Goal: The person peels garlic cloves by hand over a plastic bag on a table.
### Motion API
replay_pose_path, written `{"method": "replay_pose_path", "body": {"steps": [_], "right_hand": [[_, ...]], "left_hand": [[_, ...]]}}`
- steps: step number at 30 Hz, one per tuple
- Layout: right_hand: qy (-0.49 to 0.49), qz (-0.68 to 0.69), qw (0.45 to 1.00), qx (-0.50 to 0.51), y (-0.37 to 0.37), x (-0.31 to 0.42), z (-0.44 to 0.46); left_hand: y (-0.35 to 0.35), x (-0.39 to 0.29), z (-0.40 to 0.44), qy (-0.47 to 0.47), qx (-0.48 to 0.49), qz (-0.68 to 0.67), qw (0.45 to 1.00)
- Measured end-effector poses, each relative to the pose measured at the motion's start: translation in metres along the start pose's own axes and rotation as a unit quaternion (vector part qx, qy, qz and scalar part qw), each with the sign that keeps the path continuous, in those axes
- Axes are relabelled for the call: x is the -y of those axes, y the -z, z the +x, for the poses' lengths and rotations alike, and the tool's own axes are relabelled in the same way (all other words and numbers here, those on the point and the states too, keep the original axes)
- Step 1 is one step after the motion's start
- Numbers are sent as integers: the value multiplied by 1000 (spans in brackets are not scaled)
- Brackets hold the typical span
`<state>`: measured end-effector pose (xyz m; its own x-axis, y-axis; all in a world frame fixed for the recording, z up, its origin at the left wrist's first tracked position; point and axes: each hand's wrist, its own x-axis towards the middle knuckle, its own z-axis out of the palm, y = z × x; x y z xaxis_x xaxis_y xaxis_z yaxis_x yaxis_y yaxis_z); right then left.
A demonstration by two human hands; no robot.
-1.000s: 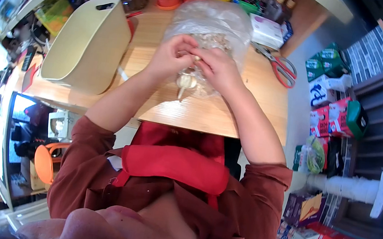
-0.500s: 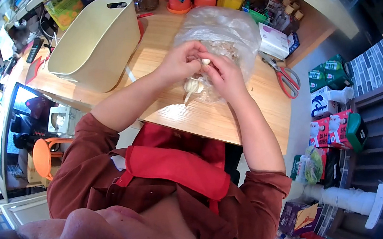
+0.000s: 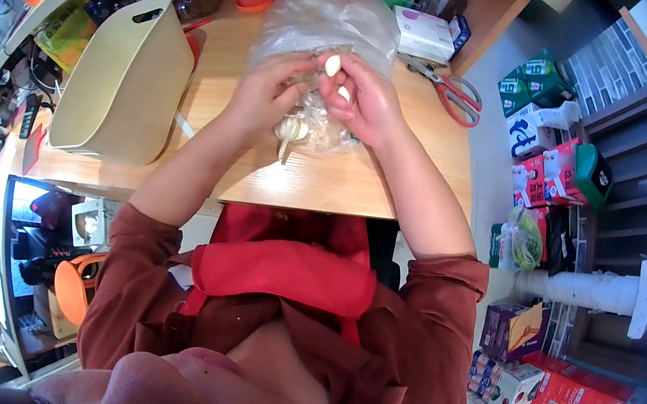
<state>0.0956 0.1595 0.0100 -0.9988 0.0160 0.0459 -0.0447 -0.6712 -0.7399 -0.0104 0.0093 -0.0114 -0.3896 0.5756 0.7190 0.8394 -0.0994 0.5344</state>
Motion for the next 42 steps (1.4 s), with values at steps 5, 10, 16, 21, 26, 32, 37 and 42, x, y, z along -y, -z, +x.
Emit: {"method": "replay_pose_path", "body": {"steps": [5, 10, 16, 21, 26, 32, 37, 42], "right_hand": [[-8, 12, 998, -68, -8, 2, -1], [-25, -75, 993, -83, -11, 5, -4], [-39, -55, 996, 50, 4, 5, -3], [-47, -190, 979, 53, -1, 6, -8], [35, -504, 863, 1, -4, -20, 0], [53, -524, 843, -106, -6, -36, 6], [122, -565, 807, -117, -8, -39, 4], [97, -551, 821, -112, -16, -38, 0]], "left_hand": [[33, -30, 12, 79, 182, 6, 980], [36, -35, 3, 53, 356, 132, 924], [26, -29, -4, 63, 316, 121, 939], [23, -25, 7, 176, 155, -64, 970], [18, -21, 9, 322, 115, -180, 923], [-5, -4, -6, 222, 25, -109, 969], [-9, -15, -7, 212, -10, -129, 969], [-8, -21, -9, 222, -25, -153, 963]]}}
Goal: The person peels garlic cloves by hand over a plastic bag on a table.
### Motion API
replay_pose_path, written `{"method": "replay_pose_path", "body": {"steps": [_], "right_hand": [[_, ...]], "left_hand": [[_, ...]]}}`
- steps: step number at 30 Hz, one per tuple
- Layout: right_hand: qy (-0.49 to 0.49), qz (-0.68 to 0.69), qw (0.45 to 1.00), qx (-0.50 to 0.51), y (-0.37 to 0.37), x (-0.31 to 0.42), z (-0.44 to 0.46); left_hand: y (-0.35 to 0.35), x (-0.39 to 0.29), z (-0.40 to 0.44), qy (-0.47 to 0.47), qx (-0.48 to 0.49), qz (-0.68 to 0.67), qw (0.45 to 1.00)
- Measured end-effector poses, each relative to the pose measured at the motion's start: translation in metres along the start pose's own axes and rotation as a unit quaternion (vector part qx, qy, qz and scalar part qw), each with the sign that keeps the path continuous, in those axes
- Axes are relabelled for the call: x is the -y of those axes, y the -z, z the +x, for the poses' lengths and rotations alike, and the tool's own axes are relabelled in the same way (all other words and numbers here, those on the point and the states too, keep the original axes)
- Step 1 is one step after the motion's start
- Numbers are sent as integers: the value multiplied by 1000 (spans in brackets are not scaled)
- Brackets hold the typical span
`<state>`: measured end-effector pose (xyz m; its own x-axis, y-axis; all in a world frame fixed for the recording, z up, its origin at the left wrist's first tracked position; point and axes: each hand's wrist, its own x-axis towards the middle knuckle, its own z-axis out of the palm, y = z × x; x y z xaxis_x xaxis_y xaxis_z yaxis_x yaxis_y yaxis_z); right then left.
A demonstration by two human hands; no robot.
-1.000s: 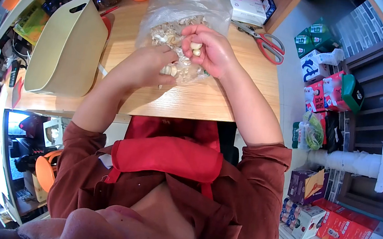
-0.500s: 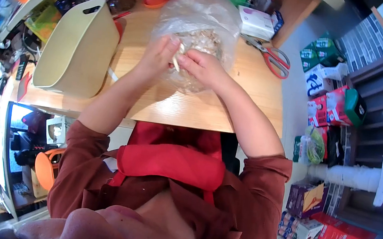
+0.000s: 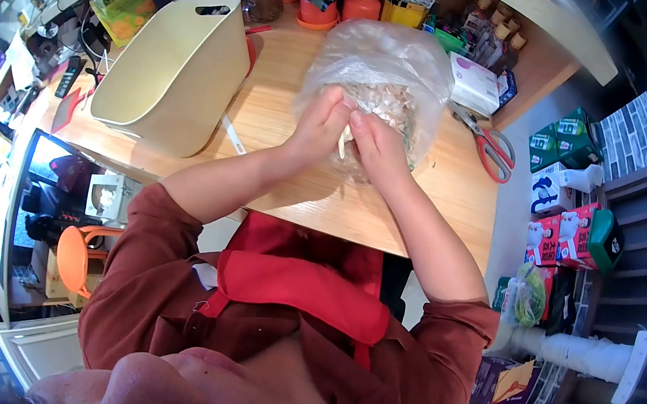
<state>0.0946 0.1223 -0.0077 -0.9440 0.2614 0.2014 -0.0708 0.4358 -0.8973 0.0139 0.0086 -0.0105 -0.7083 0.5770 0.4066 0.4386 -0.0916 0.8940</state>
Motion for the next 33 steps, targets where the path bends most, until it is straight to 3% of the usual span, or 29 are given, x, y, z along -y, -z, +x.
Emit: {"method": "replay_pose_path", "body": {"steps": [4, 10, 13, 16, 19, 22, 25, 31, 33], "right_hand": [[-16, 37, 999, 34, 1, -2, -2], [-40, 89, 991, 87, 6, 0, -2], [-59, 125, 984, 113, 14, 7, -1], [-15, 117, 988, 104, 18, 3, 2], [-38, 155, 985, 63, 23, 5, 4], [-46, 203, 978, 18, 28, 11, 5], [-28, 232, 972, 7, 34, 9, 8], [-14, 219, 975, 24, 31, 2, 8], [-25, 208, 977, 31, 31, 1, 8]], "left_hand": [[1, 3, 0, -52, -10, 28, 998], [4, 2, -1, -31, -5, 0, 1000], [6, -8, -2, 35, 16, -113, 993], [10, -6, 4, 126, 19, -171, 977], [17, -5, 9, 193, 28, -192, 962], [18, -6, 12, 170, 100, -45, 979], [13, 7, 9, -90, 157, 204, 962], [12, -4, -2, -77, 307, 321, 893], [14, -7, -2, -84, 310, 308, 896]]}}
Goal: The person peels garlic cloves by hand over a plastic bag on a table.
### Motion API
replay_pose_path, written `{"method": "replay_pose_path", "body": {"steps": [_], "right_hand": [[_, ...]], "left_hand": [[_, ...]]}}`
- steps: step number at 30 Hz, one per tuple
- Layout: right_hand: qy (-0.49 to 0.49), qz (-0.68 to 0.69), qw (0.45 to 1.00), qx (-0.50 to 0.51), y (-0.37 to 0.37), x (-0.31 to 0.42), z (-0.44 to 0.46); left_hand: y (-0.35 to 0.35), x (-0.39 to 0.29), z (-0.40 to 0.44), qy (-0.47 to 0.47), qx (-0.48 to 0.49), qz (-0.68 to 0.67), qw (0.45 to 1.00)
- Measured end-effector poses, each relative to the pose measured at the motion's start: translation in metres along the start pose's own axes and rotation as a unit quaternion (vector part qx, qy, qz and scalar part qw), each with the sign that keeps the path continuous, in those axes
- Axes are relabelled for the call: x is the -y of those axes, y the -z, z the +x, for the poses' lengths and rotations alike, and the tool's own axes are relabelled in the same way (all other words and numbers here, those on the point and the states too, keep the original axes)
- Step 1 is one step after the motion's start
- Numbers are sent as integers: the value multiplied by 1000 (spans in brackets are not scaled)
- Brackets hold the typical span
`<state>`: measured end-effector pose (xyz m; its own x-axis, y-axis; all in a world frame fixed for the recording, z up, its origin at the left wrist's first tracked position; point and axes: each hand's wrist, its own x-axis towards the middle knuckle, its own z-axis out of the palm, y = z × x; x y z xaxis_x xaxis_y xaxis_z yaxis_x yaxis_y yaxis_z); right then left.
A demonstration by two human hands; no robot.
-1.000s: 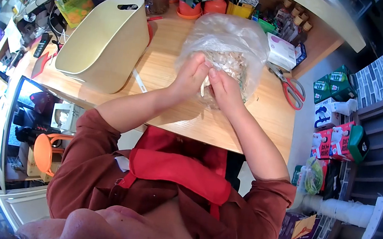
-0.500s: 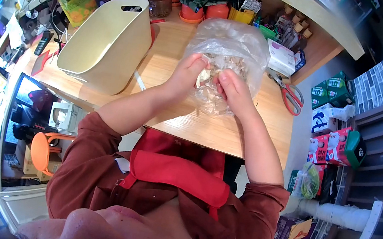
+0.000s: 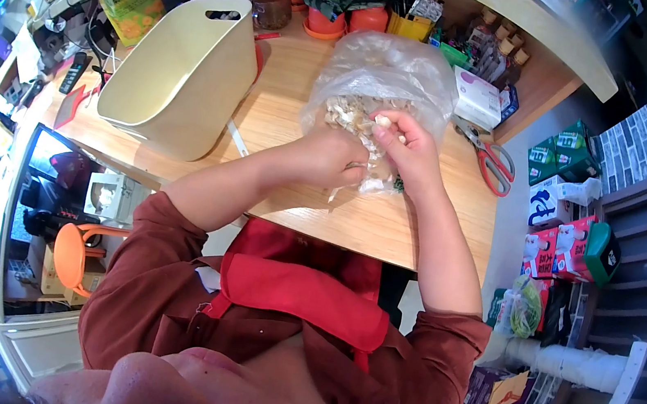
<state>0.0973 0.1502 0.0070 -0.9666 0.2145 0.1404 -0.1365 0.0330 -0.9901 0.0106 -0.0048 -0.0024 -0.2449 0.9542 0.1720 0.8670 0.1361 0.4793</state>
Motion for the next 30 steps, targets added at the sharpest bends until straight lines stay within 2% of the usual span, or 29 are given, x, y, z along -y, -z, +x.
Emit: {"method": "replay_pose_path", "body": {"steps": [4, 7, 10, 13, 16, 22, 30], "right_hand": [[-35, 6, 999, 3, 1, 0, 1], [-45, -19, 999, -14, -1, 3, 0], [12, -82, 996, -39, -7, 4, 0], [105, -223, 968, -45, -4, -8, 5], [157, -315, 935, -46, -5, -5, 3], [206, -347, 914, -38, -5, -6, 3], [240, -382, 892, -36, -2, -8, 3]], "left_hand": [[7, 0, -1, -36, -33, -24, 999], [4, 7, 3, -96, -134, -46, 985], [6, 5, 6, 3, -200, -135, 971], [7, 7, 7, 105, -186, -293, 932], [10, 14, 9, 109, -159, -389, 901], [5, 21, 11, 125, -135, -480, 858], [13, 17, 9, 163, -106, -512, 837]]}}
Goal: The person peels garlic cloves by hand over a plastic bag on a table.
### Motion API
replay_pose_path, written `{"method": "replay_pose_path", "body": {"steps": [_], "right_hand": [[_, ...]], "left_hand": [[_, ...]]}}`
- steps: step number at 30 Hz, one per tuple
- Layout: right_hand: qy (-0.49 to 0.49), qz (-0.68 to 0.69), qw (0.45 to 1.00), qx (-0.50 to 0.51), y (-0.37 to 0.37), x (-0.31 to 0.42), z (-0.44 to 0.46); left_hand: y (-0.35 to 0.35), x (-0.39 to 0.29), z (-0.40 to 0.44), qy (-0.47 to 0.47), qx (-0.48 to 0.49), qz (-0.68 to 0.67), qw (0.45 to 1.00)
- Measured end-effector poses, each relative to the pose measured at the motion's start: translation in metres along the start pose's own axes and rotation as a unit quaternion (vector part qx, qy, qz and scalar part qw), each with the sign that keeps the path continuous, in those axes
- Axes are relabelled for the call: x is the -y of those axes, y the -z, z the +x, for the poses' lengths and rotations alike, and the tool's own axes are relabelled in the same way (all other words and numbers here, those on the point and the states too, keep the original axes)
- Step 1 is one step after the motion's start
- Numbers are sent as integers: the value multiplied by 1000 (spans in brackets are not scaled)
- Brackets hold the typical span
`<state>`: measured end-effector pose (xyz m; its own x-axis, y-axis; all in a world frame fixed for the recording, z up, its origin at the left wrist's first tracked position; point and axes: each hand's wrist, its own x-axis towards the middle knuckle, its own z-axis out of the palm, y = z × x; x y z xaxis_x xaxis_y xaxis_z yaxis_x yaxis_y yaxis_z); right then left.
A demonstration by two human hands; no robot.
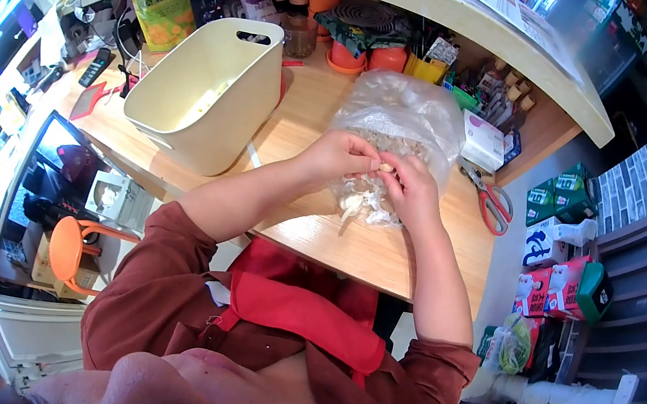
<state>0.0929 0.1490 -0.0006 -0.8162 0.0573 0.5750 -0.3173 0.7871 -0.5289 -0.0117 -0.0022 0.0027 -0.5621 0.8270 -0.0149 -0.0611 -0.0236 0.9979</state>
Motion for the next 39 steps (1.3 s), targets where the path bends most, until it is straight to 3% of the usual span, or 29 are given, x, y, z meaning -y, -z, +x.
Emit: {"method": "replay_pose_path", "body": {"steps": [19, 37, 39], "right_hand": [[25, -1, 1000, -11, 1, 4, -1], [18, 27, 999, -41, 2, 9, 2], [-80, 118, 989, -36, 3, 10, 0]], "left_hand": [[-4, 11, 3, -55, -12, -6, 998], [-4, 9, 2, -79, -65, 87, 991], [-4, 11, 4, -80, -71, 64, 992]]}}
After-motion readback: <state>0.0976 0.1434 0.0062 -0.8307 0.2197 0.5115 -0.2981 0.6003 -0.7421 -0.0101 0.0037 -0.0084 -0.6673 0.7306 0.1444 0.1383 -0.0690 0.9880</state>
